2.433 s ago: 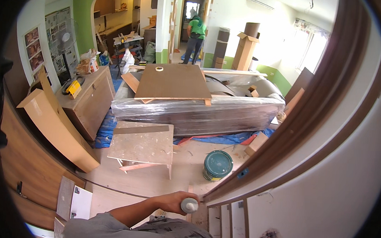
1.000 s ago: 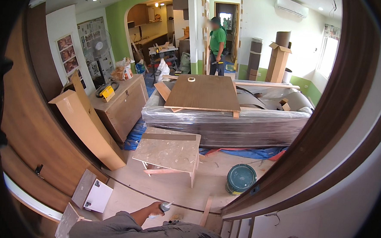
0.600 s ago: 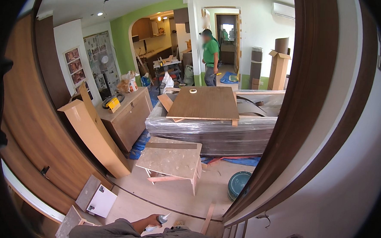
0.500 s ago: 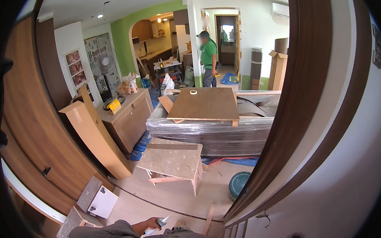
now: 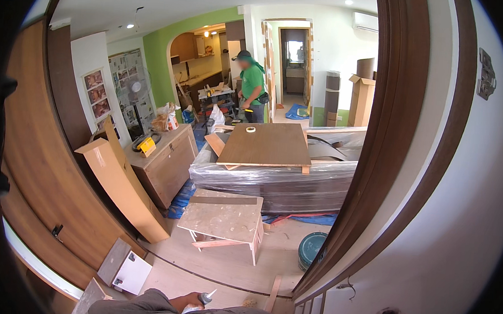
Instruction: The person applies white sealant from a caulking gun into the corner seams of a white cabinet interior. They repeatedly dispense small amounts of sealant and smooth each bead with a finger, working along the vertical and horizontal joints. The camera is head-mounted and shows the hands and tool throughout.
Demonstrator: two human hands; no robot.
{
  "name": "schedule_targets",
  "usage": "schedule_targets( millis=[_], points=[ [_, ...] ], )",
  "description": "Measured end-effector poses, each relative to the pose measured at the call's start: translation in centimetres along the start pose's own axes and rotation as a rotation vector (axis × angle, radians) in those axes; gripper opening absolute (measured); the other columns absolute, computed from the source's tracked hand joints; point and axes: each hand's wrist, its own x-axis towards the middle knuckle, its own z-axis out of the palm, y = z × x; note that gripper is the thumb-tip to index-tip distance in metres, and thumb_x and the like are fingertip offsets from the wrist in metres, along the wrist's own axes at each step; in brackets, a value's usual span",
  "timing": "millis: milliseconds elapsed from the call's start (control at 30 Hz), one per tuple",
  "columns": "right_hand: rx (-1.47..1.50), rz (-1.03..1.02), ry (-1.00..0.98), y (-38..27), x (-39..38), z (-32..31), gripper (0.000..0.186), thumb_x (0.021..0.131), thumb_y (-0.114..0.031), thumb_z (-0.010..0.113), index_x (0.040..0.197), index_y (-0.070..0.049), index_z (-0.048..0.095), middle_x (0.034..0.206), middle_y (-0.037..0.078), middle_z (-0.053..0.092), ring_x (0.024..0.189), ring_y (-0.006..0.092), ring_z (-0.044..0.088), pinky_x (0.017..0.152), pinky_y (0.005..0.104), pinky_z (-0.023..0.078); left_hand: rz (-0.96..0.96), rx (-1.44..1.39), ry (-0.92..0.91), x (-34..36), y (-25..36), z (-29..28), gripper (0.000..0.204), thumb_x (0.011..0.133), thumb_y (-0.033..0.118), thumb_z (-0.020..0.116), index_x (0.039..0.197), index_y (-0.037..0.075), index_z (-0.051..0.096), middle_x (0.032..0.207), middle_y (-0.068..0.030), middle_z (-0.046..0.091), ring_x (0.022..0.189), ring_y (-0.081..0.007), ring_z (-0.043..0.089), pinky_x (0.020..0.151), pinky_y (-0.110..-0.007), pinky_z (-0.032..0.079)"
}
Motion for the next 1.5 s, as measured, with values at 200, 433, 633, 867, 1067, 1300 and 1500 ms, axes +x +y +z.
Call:
schedule_targets(
  millis=[200,433,633,867,1067,1300,1500],
  points=[
    [-0.373,-0.226,-0.060,4.4,1.4,1.8,0.018,0.093,-0.029,0.071,0.104,-0.017,0.076,0.108,0.001,0.074,0.092,0.0179,0.070,0.083,0.0378,0.059,0.125,-0.005,0.031,2.2,2.3,-1.3,0.068,0.065,0.002,0.082,0.131,0.011,0.070,0.093,-0.0025,0.073,0.086,-0.0150,0.067,0.082,-0.032,0.054],
    [-0.002,-0.109,0.318,7.7,2.6,7.1,0.029,0.103,-0.018,0.058,0.123,0.001,0.068,0.122,0.020,0.069,0.115,0.0366,0.066,0.101,0.0477,0.051,0.224,-0.017,0.136,2.5,3.3,0.1,0.066,0.064,0.004,0.088,0.127,0.007,0.070,0.101,-0.0042,0.074,0.093,-0.0169,0.068,0.088,-0.034,0.054],
    [-0.127,-0.033,0.222,0.8,1.4,3.9,0.023,0.100,-0.033,0.063,0.105,-0.012,0.070,0.104,0.015,0.074,0.101,0.0394,0.069,0.086,0.0511,0.054,0.482,0.101,0.011,-1.6,16.8,1.3,0.050,0.062,-0.007,0.089,0.106,0.007,0.069,0.094,-0.0009,0.070,0.085,-0.0151,0.067,0.078,-0.032,0.056],
    [-0.016,0.028,0.167,-3.8,1.6,1.9,0.027,0.097,-0.036,0.071,0.097,-0.009,0.064,0.089,0.010,0.075,0.087,0.0343,0.072,0.078,0.0478,0.055,0.836,0.252,-0.238,-13.5,37.8,4.3,0.049,0.065,-0.009,0.088,0.105,0.006,0.066,0.104,-0.0069,0.069,0.093,-0.0182,0.069,0.086,-0.035,0.057],
    [0.085,-0.035,0.295,-4.1,0.5,2.2,0.024,0.092,-0.035,0.074,0.101,-0.013,0.071,0.091,0.009,0.075,0.089,0.0332,0.072,0.082,0.0462,0.055,1.110,0.078,-0.465,-20.3,47.6,9.5,0.045,0.069,0.000,0.091,0.105,0.004,0.065,0.103,-0.0076,0.069,0.101,-0.0189,0.067,0.089,-0.035,0.054],
    [0.151,0.084,0.154,-6.3,0.6,2.8,0.012,0.087,-0.023,0.074,0.096,-0.015,0.074,0.088,0.007,0.076,0.089,0.0309,0.073,0.083,0.0443,0.056,1.392,-0.122,-0.543,-27.3,56.1,15.9,0.051,0.072,0.002,0.091,0.111,0.006,0.058,0.105,-0.0096,0.063,0.099,-0.0192,0.064,0.088,-0.038,0.054],
    [0.315,0.089,0.106,-5.8,-0.2,1.9,0.013,0.085,-0.014,0.074,0.098,-0.012,0.075,0.087,0.005,0.076,0.084,0.0265,0.073,0.079,0.0403,0.056,1.556,-0.154,-0.541,-28.7,62.0,18.8,0.048,0.077,0.002,0.089,0.115,0.004,0.060,0.103,-0.0070,0.063,0.099,-0.0163,0.063,0.085,-0.032,0.054]
  ],
)
